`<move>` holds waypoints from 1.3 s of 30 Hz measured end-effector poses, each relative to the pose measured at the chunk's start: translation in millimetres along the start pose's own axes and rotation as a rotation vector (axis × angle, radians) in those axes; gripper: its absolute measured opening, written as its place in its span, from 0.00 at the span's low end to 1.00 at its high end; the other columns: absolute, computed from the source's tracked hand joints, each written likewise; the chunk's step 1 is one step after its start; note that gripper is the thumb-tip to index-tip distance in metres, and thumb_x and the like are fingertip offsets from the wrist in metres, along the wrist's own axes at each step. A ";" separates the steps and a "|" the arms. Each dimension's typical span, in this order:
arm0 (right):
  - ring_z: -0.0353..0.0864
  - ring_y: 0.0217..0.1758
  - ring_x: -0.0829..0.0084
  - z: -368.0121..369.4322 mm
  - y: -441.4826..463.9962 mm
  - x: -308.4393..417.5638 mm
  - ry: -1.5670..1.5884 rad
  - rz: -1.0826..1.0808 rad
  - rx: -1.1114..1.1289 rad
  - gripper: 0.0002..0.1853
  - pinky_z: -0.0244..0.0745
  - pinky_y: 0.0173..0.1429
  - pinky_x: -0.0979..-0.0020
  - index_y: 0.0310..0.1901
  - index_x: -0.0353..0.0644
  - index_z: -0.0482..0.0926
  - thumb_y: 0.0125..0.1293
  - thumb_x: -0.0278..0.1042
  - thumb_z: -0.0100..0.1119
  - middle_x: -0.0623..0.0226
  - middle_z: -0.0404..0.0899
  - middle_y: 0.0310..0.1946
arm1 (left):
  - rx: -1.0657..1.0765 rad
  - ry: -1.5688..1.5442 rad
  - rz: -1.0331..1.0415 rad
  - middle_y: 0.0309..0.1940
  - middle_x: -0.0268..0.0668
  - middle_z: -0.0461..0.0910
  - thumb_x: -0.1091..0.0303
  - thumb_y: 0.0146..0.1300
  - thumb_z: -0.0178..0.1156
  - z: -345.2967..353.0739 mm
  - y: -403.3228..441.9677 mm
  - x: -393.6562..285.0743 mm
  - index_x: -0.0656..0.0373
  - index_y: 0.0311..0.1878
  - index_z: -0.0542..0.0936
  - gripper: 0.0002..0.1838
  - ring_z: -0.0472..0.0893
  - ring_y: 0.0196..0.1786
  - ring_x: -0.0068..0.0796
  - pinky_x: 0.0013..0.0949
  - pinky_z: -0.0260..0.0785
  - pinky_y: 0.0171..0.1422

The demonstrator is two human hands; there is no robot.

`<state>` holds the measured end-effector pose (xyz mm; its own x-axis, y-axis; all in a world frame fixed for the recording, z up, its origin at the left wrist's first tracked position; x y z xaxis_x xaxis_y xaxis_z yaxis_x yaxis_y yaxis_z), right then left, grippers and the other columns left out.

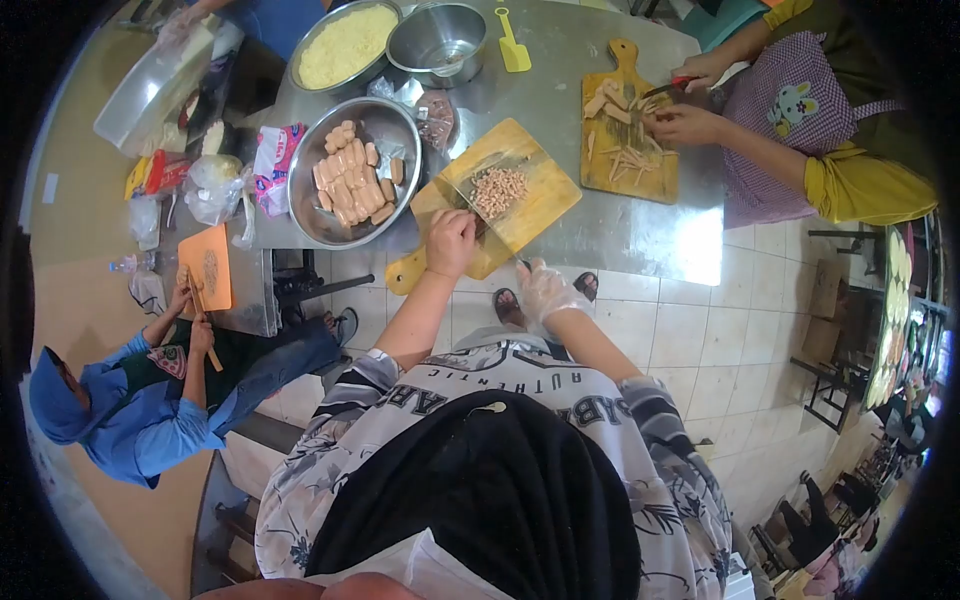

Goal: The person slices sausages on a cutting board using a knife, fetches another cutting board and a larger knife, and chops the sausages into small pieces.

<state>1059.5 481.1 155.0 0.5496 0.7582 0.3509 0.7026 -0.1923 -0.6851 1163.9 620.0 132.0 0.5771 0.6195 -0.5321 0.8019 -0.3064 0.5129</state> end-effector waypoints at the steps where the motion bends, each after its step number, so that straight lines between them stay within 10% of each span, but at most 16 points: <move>1: 0.68 0.53 0.46 -0.6 3.8 3.6 0.029 -0.003 -0.003 0.24 0.61 0.56 0.53 0.53 0.40 0.64 0.66 0.51 0.31 0.44 0.70 0.48 | 0.001 0.001 -0.001 0.30 0.39 0.78 0.76 0.46 0.58 0.1 -0.3 0.8 0.60 0.26 0.79 0.03 0.76 0.34 0.40 0.37 0.69 0.40; 39: 0.69 0.50 0.47 -2.7 -19.2 -24.9 -0.065 -0.146 -0.015 0.25 0.63 0.54 0.55 0.45 0.36 0.69 0.66 0.52 0.32 0.42 0.71 0.43 | 0.175 -0.085 -0.191 0.27 0.42 0.76 0.79 0.47 0.54 1.0 -3.2 9.5 0.61 0.26 0.76 0.03 0.76 0.32 0.43 0.39 0.68 0.36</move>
<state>1033.6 464.2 161.1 0.4110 0.8175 0.4035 0.7800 -0.0862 -0.6198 1167.0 626.2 124.6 0.4174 0.6177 -0.6665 0.9079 -0.3145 0.2771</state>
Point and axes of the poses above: each hand's wrist, its own y-axis towards the middle knuckle, its own z-axis out of the palm, x = y × z, the point moved 4 cm from there along y, towards the middle knuckle
